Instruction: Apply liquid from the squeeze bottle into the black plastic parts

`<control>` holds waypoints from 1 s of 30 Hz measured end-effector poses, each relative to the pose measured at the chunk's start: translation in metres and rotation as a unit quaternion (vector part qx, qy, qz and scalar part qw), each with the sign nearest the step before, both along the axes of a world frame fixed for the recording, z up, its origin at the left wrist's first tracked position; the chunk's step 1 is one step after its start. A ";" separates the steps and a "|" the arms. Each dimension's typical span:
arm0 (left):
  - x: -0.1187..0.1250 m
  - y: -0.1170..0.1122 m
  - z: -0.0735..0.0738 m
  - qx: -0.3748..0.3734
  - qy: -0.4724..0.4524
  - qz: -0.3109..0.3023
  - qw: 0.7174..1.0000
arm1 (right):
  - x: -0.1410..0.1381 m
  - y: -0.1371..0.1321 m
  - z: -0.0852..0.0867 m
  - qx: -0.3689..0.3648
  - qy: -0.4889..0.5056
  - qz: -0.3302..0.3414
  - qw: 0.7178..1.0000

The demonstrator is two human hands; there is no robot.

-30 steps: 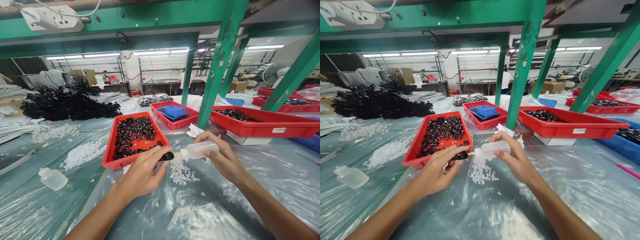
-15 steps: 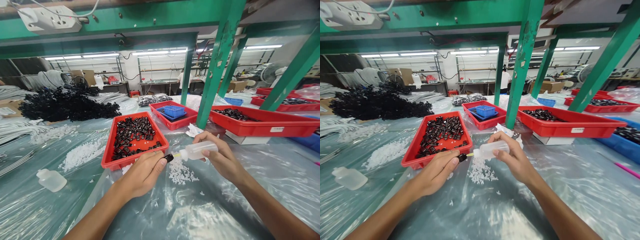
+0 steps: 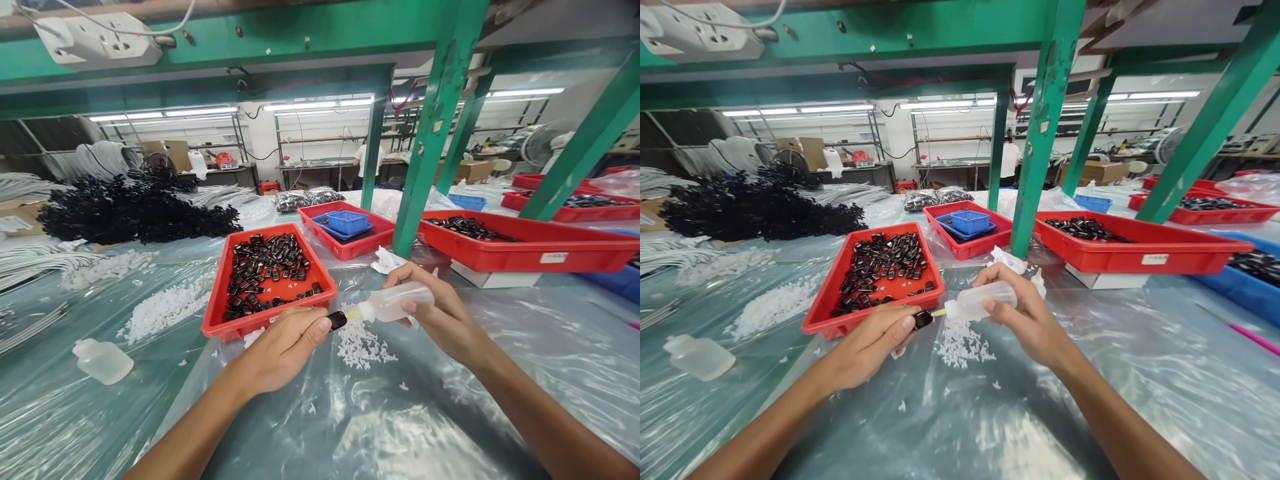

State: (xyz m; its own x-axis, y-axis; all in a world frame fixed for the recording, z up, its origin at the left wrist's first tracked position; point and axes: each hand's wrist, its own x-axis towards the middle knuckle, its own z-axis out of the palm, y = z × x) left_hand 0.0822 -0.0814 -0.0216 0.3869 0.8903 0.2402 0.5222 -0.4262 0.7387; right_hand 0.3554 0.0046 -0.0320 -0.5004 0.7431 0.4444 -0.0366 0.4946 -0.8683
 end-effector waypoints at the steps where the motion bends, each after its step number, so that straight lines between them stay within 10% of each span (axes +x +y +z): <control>1: 0.000 0.000 0.000 0.000 0.000 0.000 1.000 | 0.000 0.000 0.000 -0.001 0.000 0.001 1.000; 30: -0.001 0.002 -0.002 -0.004 -0.011 -0.021 1.000 | 0.002 -0.001 0.002 0.014 0.000 -0.018 1.000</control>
